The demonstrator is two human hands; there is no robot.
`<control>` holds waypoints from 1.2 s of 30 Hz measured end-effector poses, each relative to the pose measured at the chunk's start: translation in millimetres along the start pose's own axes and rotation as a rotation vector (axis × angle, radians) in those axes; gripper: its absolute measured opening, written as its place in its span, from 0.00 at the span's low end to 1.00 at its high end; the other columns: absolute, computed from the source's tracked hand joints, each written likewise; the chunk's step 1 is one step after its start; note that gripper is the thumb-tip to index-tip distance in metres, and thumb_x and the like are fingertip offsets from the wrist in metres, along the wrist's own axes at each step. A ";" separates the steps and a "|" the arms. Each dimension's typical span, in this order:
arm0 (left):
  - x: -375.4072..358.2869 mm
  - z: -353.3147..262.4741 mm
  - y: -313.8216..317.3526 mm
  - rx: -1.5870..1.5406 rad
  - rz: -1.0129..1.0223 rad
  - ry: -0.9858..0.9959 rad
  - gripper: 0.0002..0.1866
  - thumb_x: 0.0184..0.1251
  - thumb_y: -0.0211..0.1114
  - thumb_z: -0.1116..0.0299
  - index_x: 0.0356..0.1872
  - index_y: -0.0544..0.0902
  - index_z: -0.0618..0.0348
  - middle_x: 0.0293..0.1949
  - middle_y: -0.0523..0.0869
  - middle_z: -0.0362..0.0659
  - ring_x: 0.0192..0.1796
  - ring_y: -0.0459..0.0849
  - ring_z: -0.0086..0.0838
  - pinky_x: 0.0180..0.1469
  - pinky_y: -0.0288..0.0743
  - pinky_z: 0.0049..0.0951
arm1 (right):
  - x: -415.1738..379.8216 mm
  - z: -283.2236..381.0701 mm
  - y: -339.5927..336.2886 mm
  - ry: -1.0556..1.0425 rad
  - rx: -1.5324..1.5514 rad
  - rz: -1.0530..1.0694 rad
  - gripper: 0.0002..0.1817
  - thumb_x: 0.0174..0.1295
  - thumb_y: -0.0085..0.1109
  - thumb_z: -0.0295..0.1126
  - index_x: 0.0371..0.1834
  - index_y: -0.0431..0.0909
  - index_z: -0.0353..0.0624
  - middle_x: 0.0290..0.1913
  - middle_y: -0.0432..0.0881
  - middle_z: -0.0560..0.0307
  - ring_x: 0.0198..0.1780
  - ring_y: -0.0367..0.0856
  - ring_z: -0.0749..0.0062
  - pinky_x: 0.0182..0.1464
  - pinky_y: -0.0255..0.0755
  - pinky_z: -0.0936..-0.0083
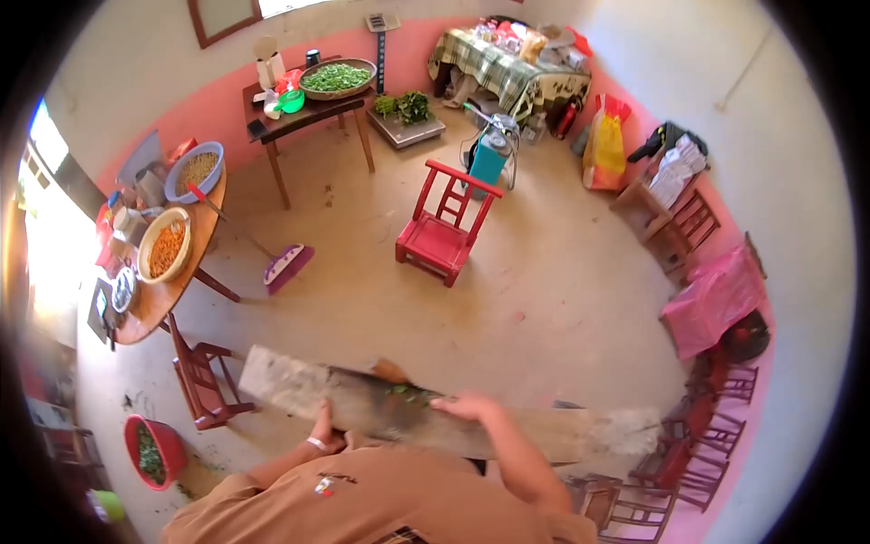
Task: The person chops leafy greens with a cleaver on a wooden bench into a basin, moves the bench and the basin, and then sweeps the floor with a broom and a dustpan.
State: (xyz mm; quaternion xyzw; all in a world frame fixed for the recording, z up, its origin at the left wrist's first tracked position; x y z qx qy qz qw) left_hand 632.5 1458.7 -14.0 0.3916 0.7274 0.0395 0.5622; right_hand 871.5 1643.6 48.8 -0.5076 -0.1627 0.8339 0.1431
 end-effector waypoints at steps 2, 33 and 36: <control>23.9 -20.7 56.7 0.077 0.001 -0.014 0.43 0.59 0.46 0.30 0.66 0.62 0.54 0.67 0.66 0.47 0.66 0.64 0.46 0.69 0.52 0.48 | -0.4 -32.4 -31.8 0.048 0.035 -0.016 0.48 0.51 0.42 0.75 0.56 0.75 0.41 0.55 0.76 0.38 0.58 0.73 0.49 0.60 0.65 0.60; 659.2 164.9 963.0 0.368 0.325 -0.343 0.41 0.63 0.45 0.33 0.66 0.63 0.56 0.65 0.68 0.50 0.65 0.67 0.43 0.67 0.57 0.49 | 50.8 -664.1 -715.7 0.015 0.432 -0.590 0.35 0.45 0.70 0.55 0.51 0.77 0.40 0.45 0.82 0.47 0.47 0.81 0.64 0.49 0.73 0.68; 684.0 139.5 1033.5 0.397 0.257 -0.265 0.40 0.61 0.49 0.33 0.63 0.67 0.57 0.62 0.71 0.49 0.63 0.71 0.42 0.65 0.61 0.47 | 65.9 -709.9 -789.2 0.194 0.620 -0.478 0.35 0.43 0.71 0.54 0.49 0.78 0.39 0.40 0.83 0.49 0.40 0.82 0.67 0.44 0.75 0.70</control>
Point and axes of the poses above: each hand's wrist, its own x-axis towards the middle knuckle, its own y-axis out of the palm, z = x × y, the point moved 10 cm from there along x, towards the middle knuckle
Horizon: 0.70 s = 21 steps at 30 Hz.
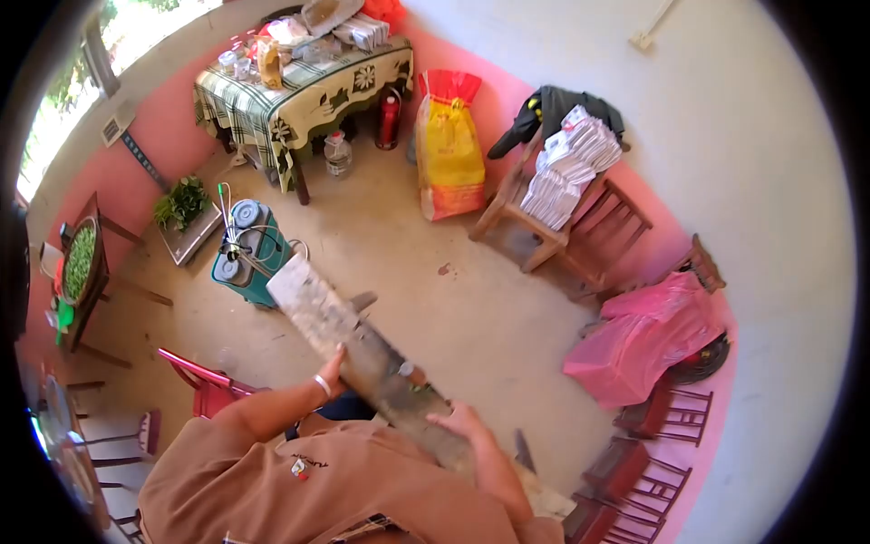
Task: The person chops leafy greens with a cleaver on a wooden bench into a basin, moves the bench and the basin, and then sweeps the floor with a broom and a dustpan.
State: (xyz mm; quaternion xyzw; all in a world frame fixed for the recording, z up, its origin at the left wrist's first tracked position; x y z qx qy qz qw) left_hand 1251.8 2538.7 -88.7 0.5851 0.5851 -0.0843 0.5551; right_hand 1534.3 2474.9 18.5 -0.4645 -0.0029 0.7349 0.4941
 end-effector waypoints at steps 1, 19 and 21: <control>9.3 -22.8 25.4 0.033 -0.034 -0.029 0.40 0.61 0.50 0.34 0.64 0.65 0.57 0.63 0.70 0.50 0.64 0.69 0.43 0.65 0.60 0.48 | 13.0 18.8 -31.8 0.039 0.004 0.008 0.35 0.43 0.71 0.54 0.48 0.78 0.38 0.40 0.83 0.49 0.40 0.82 0.68 0.44 0.75 0.70; 486.4 -198.0 195.7 0.081 -0.486 0.014 0.51 0.51 0.56 0.28 0.61 0.68 0.69 0.55 0.78 0.51 0.58 0.76 0.36 0.61 0.68 0.36 | 548.0 -23.5 -341.1 0.042 -0.146 0.178 0.37 0.48 0.68 0.50 0.60 0.70 0.42 0.52 0.79 0.44 0.56 0.77 0.58 0.58 0.68 0.68; 531.0 -196.4 192.2 0.126 -0.484 -0.047 0.48 0.53 0.57 0.30 0.62 0.67 0.64 0.56 0.77 0.48 0.57 0.77 0.36 0.61 0.69 0.38 | 591.6 -28.4 -358.3 0.023 -0.221 0.135 0.36 0.50 0.67 0.47 0.60 0.69 0.40 0.52 0.79 0.45 0.55 0.76 0.59 0.57 0.68 0.69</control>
Point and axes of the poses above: each hand's wrist, its own x-axis towards the middle knuckle, its own y-axis out of the palm, z = x × y, the point moved 10 cm from there along x, towards the middle knuckle
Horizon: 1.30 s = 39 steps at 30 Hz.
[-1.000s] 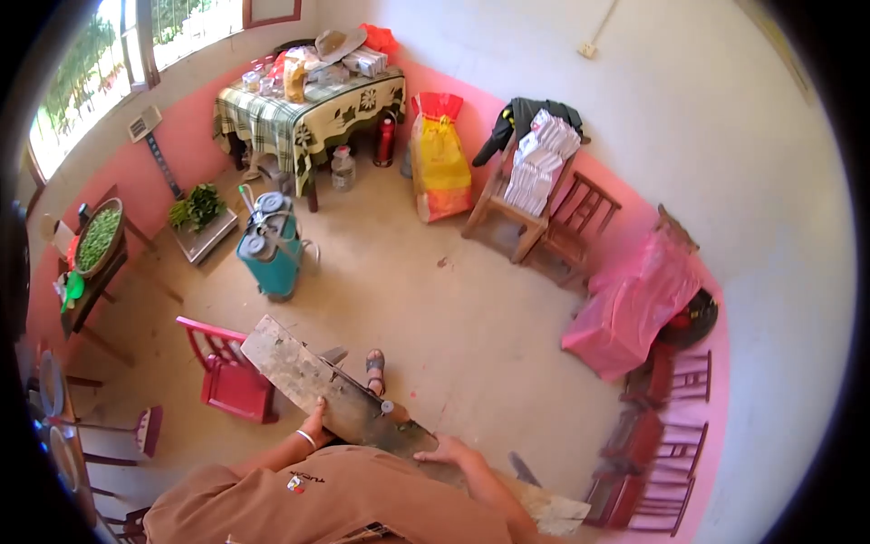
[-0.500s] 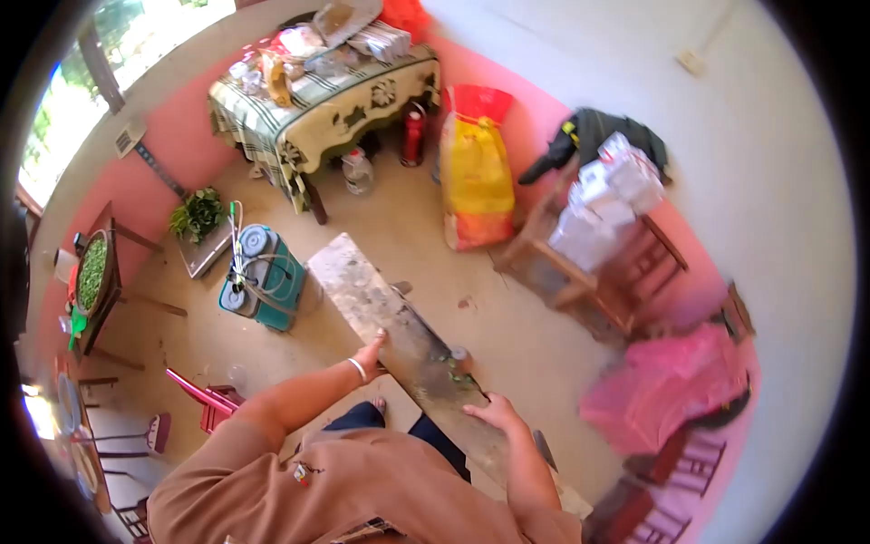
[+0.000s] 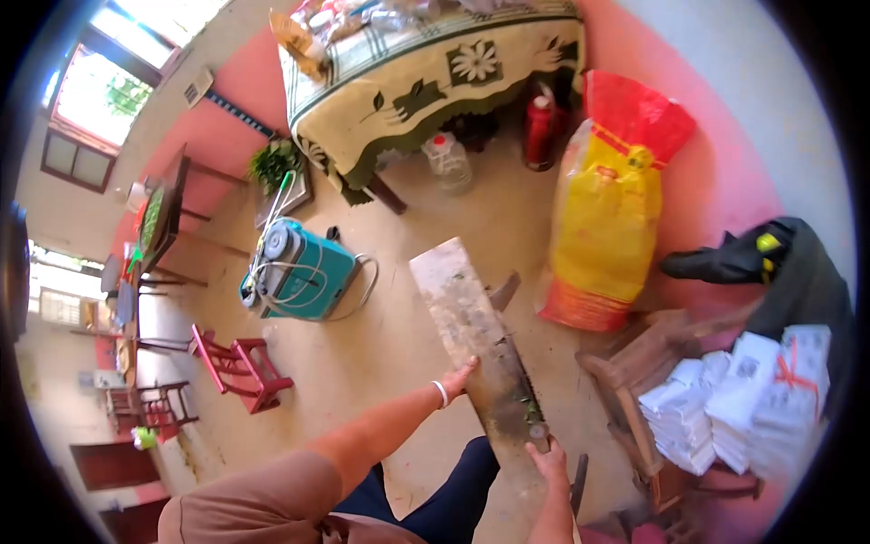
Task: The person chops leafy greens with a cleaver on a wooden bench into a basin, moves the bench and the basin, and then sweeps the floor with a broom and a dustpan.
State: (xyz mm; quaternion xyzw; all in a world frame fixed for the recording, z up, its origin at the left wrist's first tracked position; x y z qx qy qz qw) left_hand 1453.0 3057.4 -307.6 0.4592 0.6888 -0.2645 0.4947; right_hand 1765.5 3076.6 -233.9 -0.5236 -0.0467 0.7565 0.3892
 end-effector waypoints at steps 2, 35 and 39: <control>61.8 16.1 3.8 0.144 -0.097 0.030 0.56 0.48 0.49 0.22 0.58 0.71 0.73 0.59 0.73 0.58 0.63 0.71 0.42 0.63 0.65 0.36 | 30.4 -13.8 -1.5 -0.023 0.056 0.053 0.35 0.51 0.67 0.45 0.60 0.69 0.39 0.52 0.79 0.46 0.55 0.76 0.60 0.57 0.68 0.70; -425.6 541.8 -385.7 -0.608 -0.442 -0.116 0.21 0.64 0.57 0.50 0.40 0.82 0.59 0.33 0.83 0.41 0.25 0.70 0.22 0.25 0.66 0.25 | -329.5 389.7 446.0 -0.372 -1.092 0.848 0.27 0.55 0.60 0.54 0.44 0.81 0.40 0.40 0.83 0.58 0.40 0.79 0.77 0.46 0.73 0.77; -434.6 550.0 -455.4 -0.948 -0.495 -0.013 0.17 0.64 0.58 0.54 0.38 0.82 0.58 0.26 0.80 0.38 0.23 0.70 0.20 0.23 0.64 0.24 | -344.5 406.3 569.8 -0.404 -1.236 0.917 0.36 0.52 0.55 0.64 0.45 0.80 0.38 0.43 0.82 0.51 0.44 0.79 0.66 0.46 0.73 0.71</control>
Point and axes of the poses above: each hand's wrist, its own x-axis towards the middle knuckle, its own y-axis out of the palm, z = x × y, the point moved 10 cm from there along x, towards the middle knuckle
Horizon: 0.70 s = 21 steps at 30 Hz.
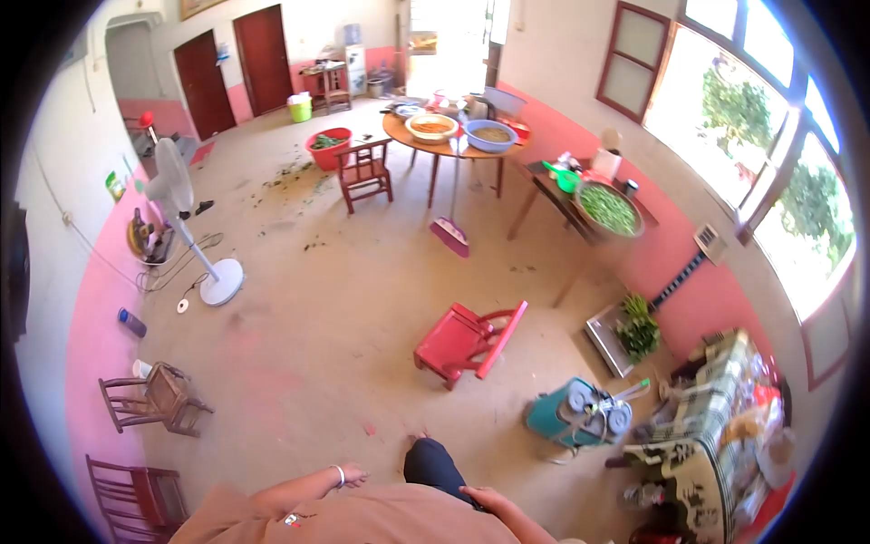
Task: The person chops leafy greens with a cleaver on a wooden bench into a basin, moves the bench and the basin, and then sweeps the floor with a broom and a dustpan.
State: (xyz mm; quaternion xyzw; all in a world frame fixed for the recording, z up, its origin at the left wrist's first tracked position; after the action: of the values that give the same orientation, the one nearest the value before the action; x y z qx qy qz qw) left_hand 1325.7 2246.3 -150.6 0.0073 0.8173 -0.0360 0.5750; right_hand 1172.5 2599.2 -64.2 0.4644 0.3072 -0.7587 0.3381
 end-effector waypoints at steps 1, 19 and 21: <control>23.7 -20.4 -7.2 -0.029 0.098 0.082 0.17 0.64 0.59 0.54 0.38 0.82 0.58 0.27 0.81 0.38 0.23 0.70 0.20 0.23 0.65 0.24 | 20.4 24.1 -3.2 0.000 -0.195 -0.026 0.38 0.52 0.54 0.66 0.47 0.79 0.38 0.43 0.82 0.50 0.46 0.79 0.64 0.46 0.73 0.69; 30.0 -140.6 -406.9 -0.158 -0.531 -0.029 0.16 0.59 0.54 0.60 0.42 0.80 0.59 0.30 0.83 0.46 0.27 0.78 0.30 0.28 0.71 0.33 | 170.7 559.1 -145.5 -0.354 -0.340 -0.087 0.22 0.53 0.57 0.50 0.34 0.83 0.40 0.31 0.84 0.47 0.35 0.83 0.57 0.40 0.75 0.64; 48.8 -172.7 -423.6 -0.112 -0.508 -0.042 0.16 0.60 0.54 0.61 0.42 0.80 0.60 0.30 0.83 0.46 0.28 0.79 0.30 0.29 0.72 0.32 | 217.0 562.1 -161.0 -0.332 -0.282 -0.073 0.25 0.52 0.57 0.52 0.34 0.83 0.38 0.30 0.83 0.44 0.32 0.83 0.57 0.38 0.76 0.66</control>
State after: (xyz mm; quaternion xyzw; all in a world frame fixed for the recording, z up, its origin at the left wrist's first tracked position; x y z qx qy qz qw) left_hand 1124.3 1834.0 -117.0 -0.2306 0.7816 -0.1340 0.5639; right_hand 690.8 2205.1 -24.2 0.2698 0.3670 -0.7861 0.4177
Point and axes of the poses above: each hand's wrist, its own x-axis towards the middle knuckle, its own y-axis out of the palm, z = x × y, the point moved 10 cm from there along x, towards the middle knuckle
